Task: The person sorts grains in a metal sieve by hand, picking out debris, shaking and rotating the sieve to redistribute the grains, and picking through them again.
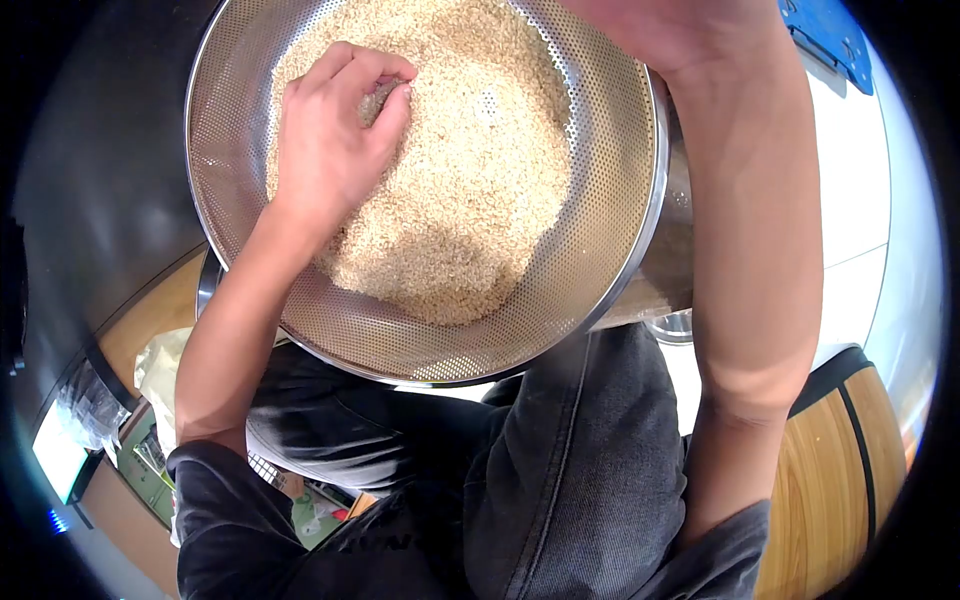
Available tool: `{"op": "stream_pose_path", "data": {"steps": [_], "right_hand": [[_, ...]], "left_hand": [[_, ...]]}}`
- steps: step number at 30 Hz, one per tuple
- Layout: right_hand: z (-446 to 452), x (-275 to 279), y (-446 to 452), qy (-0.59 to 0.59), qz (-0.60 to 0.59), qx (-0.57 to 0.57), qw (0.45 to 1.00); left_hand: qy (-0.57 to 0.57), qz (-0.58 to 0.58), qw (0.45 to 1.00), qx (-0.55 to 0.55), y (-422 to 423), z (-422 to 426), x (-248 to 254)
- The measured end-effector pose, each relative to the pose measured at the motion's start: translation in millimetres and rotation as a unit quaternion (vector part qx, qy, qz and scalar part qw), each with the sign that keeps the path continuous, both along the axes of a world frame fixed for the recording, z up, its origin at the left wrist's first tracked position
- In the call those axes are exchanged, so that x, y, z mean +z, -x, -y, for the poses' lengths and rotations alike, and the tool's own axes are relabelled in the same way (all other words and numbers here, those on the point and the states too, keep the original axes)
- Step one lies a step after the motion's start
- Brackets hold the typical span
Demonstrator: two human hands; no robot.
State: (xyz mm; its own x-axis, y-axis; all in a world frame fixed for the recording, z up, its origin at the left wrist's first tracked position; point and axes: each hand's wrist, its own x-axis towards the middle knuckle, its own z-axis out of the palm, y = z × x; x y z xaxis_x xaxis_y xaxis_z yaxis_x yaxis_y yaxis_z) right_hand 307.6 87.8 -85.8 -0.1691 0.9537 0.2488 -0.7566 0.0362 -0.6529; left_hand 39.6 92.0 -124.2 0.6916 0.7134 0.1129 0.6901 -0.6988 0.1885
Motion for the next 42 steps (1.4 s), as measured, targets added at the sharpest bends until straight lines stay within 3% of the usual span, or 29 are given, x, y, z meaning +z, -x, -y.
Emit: {"op": "stream_pose_path", "data": {"steps": [5, 8, 11, 14, 17, 18, 19, 20, 22, 24, 25, 28, 31, 35, 38, 40, 42], "right_hand": [[1, 5, 1, -0.016, -0.005, 0.003, 1.000], [4, 16, 0, 0.083, -0.064, 0.043, 0.994], [2, 13, 2, 0.028, -0.026, 0.010, 0.999], [9, 25, 10, 0.088, 0.045, 0.006, 0.995], [11, 20, 23, 0.021, 0.259, -0.074, 0.963], [9, 20, 26, -0.002, 0.311, -0.086, 0.946], [8, 38, 16, -0.066, 0.486, 0.034, 0.871], [12, 35, 26, -0.046, 0.560, 0.042, 0.826], [21, 31, 46, -0.019, 0.698, 0.076, 0.711], [25, 9, 45, -0.144, 0.753, -0.004, 0.642], [22, 4, 46, -0.137, 0.762, 0.011, 0.633], [20, -20, 43, -0.207, 0.750, -0.003, 0.628], [20, -25, 46, -0.157, 0.741, -0.004, 0.652], [21, -11, 48, -0.136, 0.774, 0.028, 0.618], [22, -10, 49, -0.144, 0.733, 0.076, 0.660], [22, -17, 48, -0.215, 0.688, 0.068, 0.689], [21, -22, 50, -0.241, 0.691, 0.066, 0.679]], "left_hand": [[0.007, 0.001, 1.000, 0.000, -3, -1, 3], [0.021, 0.022, 1.000, -0.002, -3, -1, 1], [0.038, 0.046, 0.998, 0.025, -4, 2, 4], [0.096, 0.096, 0.987, 0.083, -11, 9, 29], [0.147, 0.144, 0.972, 0.114, -8, 17, 48], [0.163, 0.161, 0.966, 0.119, -5, 21, 53], [0.171, 0.151, 0.965, 0.129, -1, 26, 59], [0.169, 0.153, 0.964, 0.137, 3, 31, 68], [0.288, 0.152, 0.933, 0.152, 15, 44, 87], [0.311, 0.135, 0.925, 0.172, 23, 57, 106], [0.332, 0.135, 0.916, 0.183, 28, 62, 111], [0.366, 0.144, 0.896, 0.206, 39, 68, 116], [0.395, 0.152, 0.862, 0.279, 42, 67, 109], [0.379, 0.158, 0.882, 0.232, 37, 63, 103], [0.372, 0.146, 0.892, 0.212, 37, 62, 100], [0.378, 0.139, 0.893, 0.202, 37, 64, 97], [0.376, 0.156, 0.894, 0.189, 38, 65, 97]]}}
